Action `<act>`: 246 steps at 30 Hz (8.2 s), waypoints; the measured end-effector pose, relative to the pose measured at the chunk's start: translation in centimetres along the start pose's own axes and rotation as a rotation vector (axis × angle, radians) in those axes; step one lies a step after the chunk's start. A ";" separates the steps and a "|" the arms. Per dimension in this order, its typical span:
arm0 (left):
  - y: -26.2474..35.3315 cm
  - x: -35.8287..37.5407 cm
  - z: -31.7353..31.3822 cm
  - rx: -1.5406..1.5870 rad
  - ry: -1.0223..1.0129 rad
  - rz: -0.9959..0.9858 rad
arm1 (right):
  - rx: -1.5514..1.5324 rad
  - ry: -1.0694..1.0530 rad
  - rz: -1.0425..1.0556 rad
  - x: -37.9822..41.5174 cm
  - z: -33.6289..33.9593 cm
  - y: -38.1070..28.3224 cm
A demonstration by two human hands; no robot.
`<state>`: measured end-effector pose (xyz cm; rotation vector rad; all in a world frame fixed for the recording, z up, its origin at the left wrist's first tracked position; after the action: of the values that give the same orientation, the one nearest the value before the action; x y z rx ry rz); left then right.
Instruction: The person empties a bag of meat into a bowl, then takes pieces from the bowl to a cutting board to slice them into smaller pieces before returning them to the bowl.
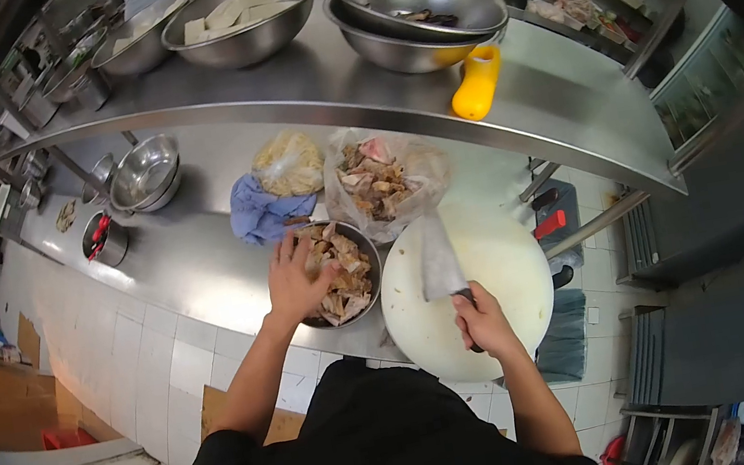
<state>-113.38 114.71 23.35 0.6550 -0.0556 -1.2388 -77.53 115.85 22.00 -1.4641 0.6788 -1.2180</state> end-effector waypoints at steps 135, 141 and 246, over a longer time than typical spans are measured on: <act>15.8 11.7 -8.3 0.655 0.074 0.105 | 1.348 -0.527 0.078 1.4 -1.4 -5.6; 16.6 12.8 -8.0 0.630 0.099 0.009 | 1.056 -0.313 0.227 -0.2 1.6 -2.8; 17.0 12.6 -7.8 0.432 -0.005 -0.118 | 0.995 0.053 0.614 7.1 1.0 -11.9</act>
<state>-91.45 109.74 21.49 1.0412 -0.2986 -1.3543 -76.67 113.10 35.61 -0.3490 0.3942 -0.8795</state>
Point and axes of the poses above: each hand's wrist, its own x-axis away from the middle knuckle, its own z-axis out of the back of the hand, y = z × x, the point moved 9 cm from there along -x, towards the middle knuckle, and after that the axes turned 7 degrees about z, right-handed, at the moved point
